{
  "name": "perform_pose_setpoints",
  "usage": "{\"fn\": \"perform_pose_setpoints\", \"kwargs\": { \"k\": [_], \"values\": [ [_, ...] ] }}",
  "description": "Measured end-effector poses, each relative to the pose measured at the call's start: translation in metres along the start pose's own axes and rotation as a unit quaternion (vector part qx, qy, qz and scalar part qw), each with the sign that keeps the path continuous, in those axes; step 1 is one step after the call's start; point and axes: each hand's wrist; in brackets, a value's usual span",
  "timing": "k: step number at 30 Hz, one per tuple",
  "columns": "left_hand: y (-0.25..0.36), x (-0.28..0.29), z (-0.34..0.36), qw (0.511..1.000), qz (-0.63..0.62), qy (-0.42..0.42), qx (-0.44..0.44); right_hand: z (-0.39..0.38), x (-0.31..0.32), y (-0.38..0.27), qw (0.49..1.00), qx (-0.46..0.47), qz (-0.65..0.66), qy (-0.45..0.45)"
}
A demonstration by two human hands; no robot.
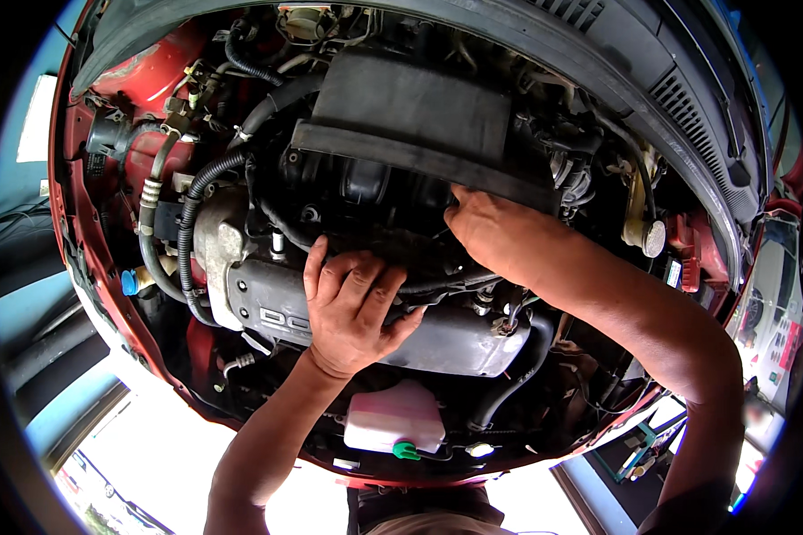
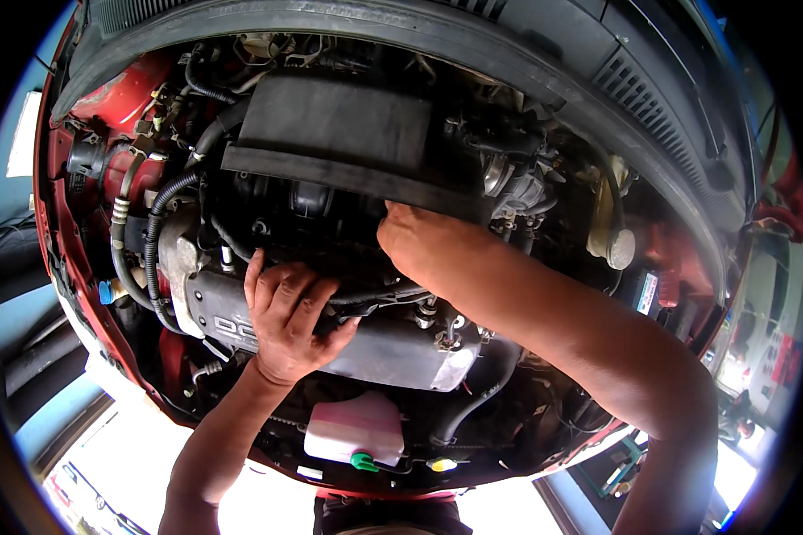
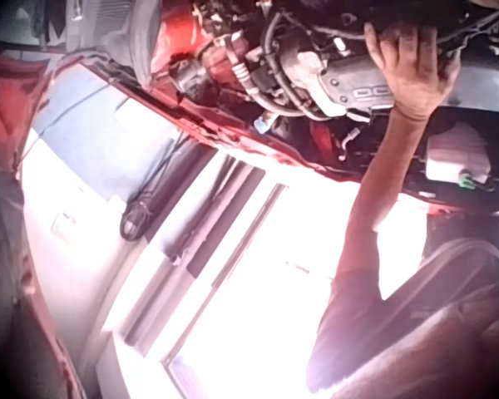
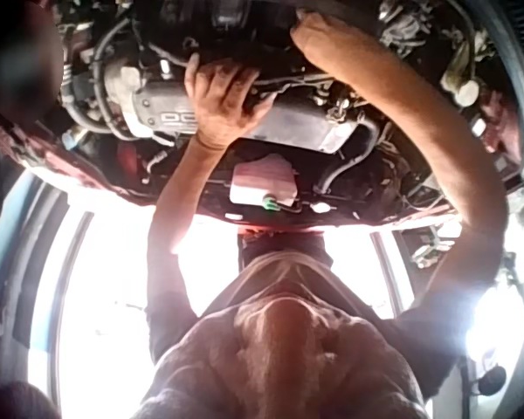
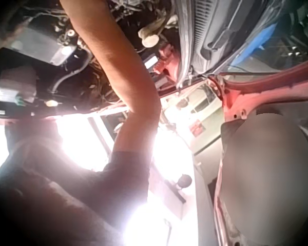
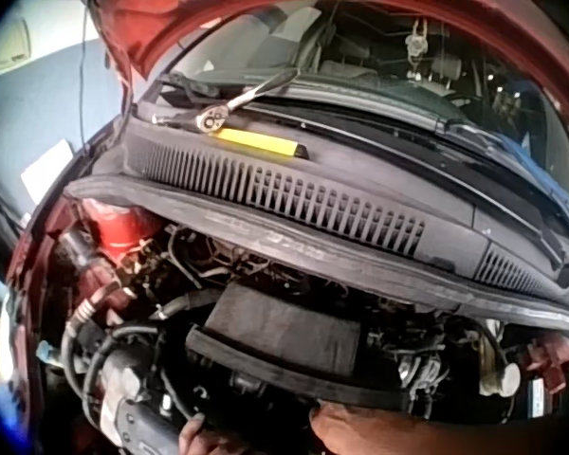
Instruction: The person works under the hood of a red car, removing and reinstalling a metal bracket and a black plastic cover on the engine using a wrench and screwdriver. They repeatedly reach for tools and parts, adjust components, and place items on the ground or tool cart.
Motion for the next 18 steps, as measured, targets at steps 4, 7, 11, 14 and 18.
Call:
{"fn": "perform_pose_setpoints", "kwargs": {
  "k": [4,7,11,14,18],
  "values": [
    [-0.001,0.001,-0.005,1.0,-0.004,-0.006,0.012,-0.003,0.01,-0.001,0.985,-0.039,0.164,-0.046],
    [-0.001,0.003,-0.005,1.0,0.002,-0.006,0.016,-0.005,0.002,0.003,0.98,-0.011,0.197,-0.016],
    [0.001,-0.007,0.004,0.999,-0.034,-0.002,-0.012,-0.025,0.002,0.008,0.986,-0.032,0.161,-0.014],
    [0.0,0.002,-0.003,1.0,0.0,-0.017,0.02,-0.007,-0.003,0.006,0.99,0.031,0.135,0.005],
    [0.0,0.003,-0.001,1.0,-0.006,-0.018,0.017,-0.011,0.003,0.007,0.996,0.054,0.061,0.026]
  ]
}}
Point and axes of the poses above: each hand's wrist, its own z-axis towards the middle knuckle, its own x-axis out of the back of the hand, y = z × x, and after that the axes turned 10 degrees about -z, right-handed
